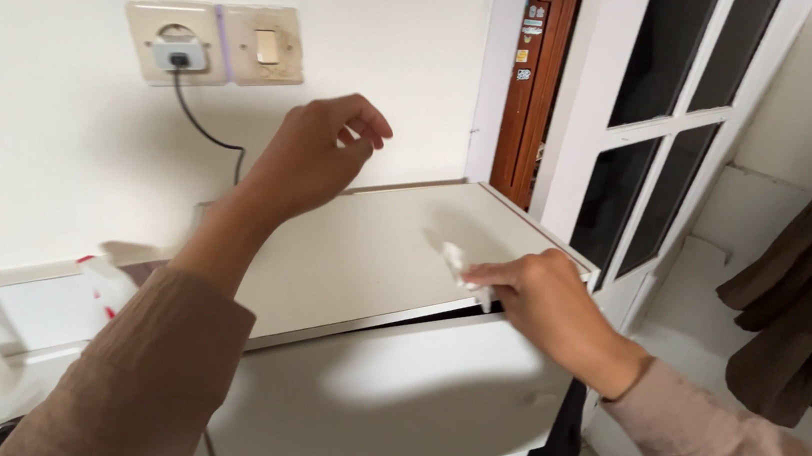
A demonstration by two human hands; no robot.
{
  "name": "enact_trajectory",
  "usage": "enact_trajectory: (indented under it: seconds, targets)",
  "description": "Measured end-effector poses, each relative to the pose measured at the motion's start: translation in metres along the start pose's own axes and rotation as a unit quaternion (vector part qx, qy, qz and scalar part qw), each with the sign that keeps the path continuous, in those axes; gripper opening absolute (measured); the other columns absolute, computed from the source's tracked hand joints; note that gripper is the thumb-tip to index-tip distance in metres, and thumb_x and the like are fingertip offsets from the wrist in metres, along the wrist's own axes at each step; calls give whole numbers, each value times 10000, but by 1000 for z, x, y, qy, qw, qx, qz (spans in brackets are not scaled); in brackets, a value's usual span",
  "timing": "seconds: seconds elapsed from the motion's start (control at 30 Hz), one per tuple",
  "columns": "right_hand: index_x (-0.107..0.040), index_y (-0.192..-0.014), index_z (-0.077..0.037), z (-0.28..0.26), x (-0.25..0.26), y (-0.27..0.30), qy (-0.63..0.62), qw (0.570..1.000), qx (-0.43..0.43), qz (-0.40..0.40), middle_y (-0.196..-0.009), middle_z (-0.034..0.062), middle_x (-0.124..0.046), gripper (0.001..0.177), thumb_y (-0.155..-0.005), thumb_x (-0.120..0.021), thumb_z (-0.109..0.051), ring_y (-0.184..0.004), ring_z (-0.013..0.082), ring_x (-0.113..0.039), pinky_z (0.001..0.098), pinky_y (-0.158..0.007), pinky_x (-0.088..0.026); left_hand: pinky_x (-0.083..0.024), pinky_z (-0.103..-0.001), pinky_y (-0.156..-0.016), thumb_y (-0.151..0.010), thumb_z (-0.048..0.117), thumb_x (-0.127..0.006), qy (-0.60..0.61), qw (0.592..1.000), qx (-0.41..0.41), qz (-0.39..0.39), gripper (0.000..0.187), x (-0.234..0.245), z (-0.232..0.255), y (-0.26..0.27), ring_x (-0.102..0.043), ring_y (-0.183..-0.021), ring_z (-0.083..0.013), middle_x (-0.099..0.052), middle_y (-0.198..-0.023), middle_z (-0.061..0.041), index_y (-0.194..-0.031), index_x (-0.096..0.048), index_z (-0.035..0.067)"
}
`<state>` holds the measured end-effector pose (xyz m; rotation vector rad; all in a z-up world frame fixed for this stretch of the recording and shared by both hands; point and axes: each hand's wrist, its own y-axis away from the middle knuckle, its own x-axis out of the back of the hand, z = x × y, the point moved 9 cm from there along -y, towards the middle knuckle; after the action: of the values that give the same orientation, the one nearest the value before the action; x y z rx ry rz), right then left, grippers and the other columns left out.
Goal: The person wipes down the surface of a white cabinet and a small organizer tray using a cloth and spray, then places eyeglasses and other small items into the tray.
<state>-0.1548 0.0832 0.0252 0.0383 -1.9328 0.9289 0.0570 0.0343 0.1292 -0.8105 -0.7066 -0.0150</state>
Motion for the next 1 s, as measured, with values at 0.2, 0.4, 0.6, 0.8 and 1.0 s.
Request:
enact_trajectory:
  seconds: [0.2, 0.4, 0.6, 0.8, 1.0]
  targets:
    - [-803, -1036, -107, -79, -51, -25, -44, 999, 0, -31, -1136, 76, -764, 371, -792, -656, 130, -807, 228, -798, 303, -718, -622, -552, -342, -822, -903, 78, -579, -11, 999, 24, -30, 184, 37, -21, 38, -686, -937, -175, -757, -970, -43, -1024, -715, 53]
    - [-801, -1031, -39, -153, -66, -26, -125, 988, 93, 14, -1114, 159, -761, 386, -750, -647, 176, -982, 289, -778, 323, -858, -641, -549, -359, -849, -900, 85, -602, -2, 999, 26, -37, 184, 52, -39, 67, -699, -940, -195, -770, -976, -53, -1039, -718, 50]
    - [-790, -1063, -64, -126, -54, 16, -86, 989, 118, 34, -1171, 147, -754, 424, -729, -667, 168, -1086, 311, -742, 332, -876, -602, -559, -354, -846, -908, 96, -604, 14, 997, 9, -71, 183, 41, -34, 82, -720, -952, -204, -777, -999, -57, -1046, -718, 58]
    - [-786, -1081, -97, -48, -11, 64, 60, 993, 33, 95, -1182, 122, -757, 451, -746, -654, 175, -1090, 286, -737, 334, -899, -555, -581, -344, -841, -896, 95, -605, 89, 983, -108, -119, 159, -6, 4, 98, -734, -955, -213, -768, -1006, -66, -1009, -713, 65]
    - [-791, -1052, -39, -32, 26, 64, 121, 985, -2, 121, -1058, 160, -769, 346, -771, -673, 126, -914, 306, -759, 343, -833, -609, -500, -446, -883, -858, 90, -627, -11, 973, -126, -191, 169, -63, 36, 125, -616, -1014, -310, -704, -987, -96, -1009, -700, 112]
